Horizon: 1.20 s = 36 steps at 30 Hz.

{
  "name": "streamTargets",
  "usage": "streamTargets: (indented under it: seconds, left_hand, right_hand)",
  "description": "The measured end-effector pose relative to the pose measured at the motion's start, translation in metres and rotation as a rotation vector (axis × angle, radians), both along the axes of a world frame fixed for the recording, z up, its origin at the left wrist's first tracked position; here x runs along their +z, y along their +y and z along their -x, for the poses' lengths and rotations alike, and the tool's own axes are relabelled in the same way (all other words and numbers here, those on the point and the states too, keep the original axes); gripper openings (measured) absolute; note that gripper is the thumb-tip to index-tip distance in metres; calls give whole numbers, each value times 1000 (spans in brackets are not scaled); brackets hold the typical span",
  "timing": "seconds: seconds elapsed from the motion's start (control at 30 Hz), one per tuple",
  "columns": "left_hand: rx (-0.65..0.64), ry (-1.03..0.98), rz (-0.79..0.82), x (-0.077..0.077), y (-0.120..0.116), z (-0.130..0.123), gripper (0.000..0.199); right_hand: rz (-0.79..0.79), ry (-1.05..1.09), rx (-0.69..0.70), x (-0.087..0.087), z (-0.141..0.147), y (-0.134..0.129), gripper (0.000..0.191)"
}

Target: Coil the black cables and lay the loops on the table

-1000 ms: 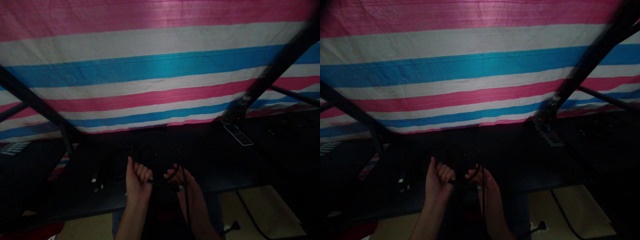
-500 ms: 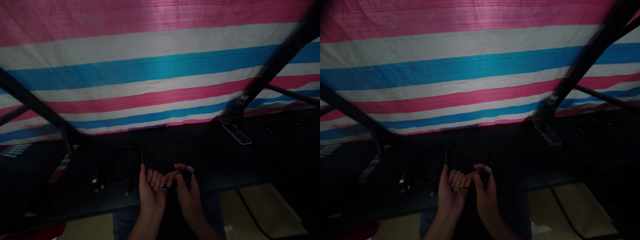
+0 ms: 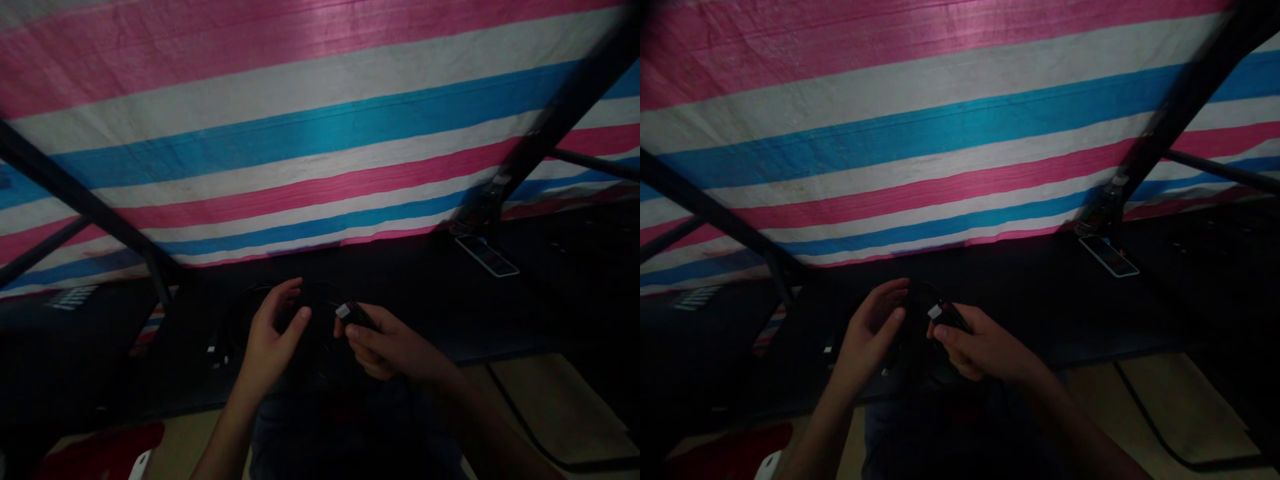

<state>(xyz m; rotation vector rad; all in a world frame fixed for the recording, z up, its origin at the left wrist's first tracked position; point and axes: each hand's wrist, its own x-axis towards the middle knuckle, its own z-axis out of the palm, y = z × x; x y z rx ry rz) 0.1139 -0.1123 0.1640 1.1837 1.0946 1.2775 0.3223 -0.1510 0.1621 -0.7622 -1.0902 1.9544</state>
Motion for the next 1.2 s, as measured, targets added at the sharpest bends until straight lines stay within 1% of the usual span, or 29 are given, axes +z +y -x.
streamTargets:
  seconds: [0.03, 0.1, 0.13, 0.17, 0.2, 0.23, 0.3, 0.33, 0.4, 0.5, 0.57, 0.63, 0.73, 0.8, 0.9, 0.97, 1.07, 1.13, 1.2]
  left_hand:
    - [-71, 31, -46, 9, -2, -5, 40]
    - [-261, 24, -51, 21, -6, -16, 38]
    - [-345, -8, -7, 24, -8, -21, 36]
    - [-402, -50, 62, 24, -9, -25, 33]
    - [-424, -99, 137, 23, -9, -29, 32]
    - [-420, -145, 208, 21, -8, -31, 31]
    - [-378, -202, 292, 17, -4, -32, 32]
    - [-356, -207, 296, 14, -2, -30, 32]
    - [-278, -177, 236, 11, 4, -23, 31]
    - [-32, -126, 74, 7, 15, -6, 22]
    - [104, -141, 19, 4, 22, 4, 14]
    - [150, -193, 28, 1, 26, 9, 16]
    - [180, -325, 107, 0, 28, 7, 29]
    - [213, -415, 168, 1, 29, 3, 37]
    - [253, -520, 239, -3, 31, -4, 42]
    - [287, -603, 276, -12, 31, -9, 41]
    - [389, -752, 325, -30, 26, -22, 37]
    - [464, -842, 355, -41, 20, -34, 37]
    - [502, -895, 384, -50, 12, -46, 38]
  right_hand:
    - [4, -40, 77, 2, 0, 2, 40]
    - [49, -115, 148, 4, 2, 6, 45]
    - [95, -148, 147, 5, 4, 8, 48]
    - [144, -171, 132, 6, 5, 11, 52]
    - [186, -181, 120, 7, 6, 13, 57]
    - [217, -180, 119, 8, 6, 15, 61]
    - [233, -159, 134, 9, 4, 19, 68]
    - [214, -151, 120, 9, 1, 21, 70]
    - [136, -151, 48, 7, -6, 21, 67]
    - [-16, -125, -55, 3, -19, 17, 52]
    - [-111, -104, -95, 1, -27, 13, 43]
    - [-213, -163, -127, -2, -33, 11, 31]
    - [-317, -303, -189, -9, -34, 10, 19]
    - [-309, -306, -271, -19, -28, 9, 15]
    - [-239, -210, -430, -42, -11, 6, 15]
    - [-207, -162, -522, -58, 1, 2, 16]
    - [-203, -151, -566, -79, 13, -1, 22]
    - [-179, -129, -585, -88, 14, 0, 28]
    - [-132, -73, -628, -93, 13, 3, 32]
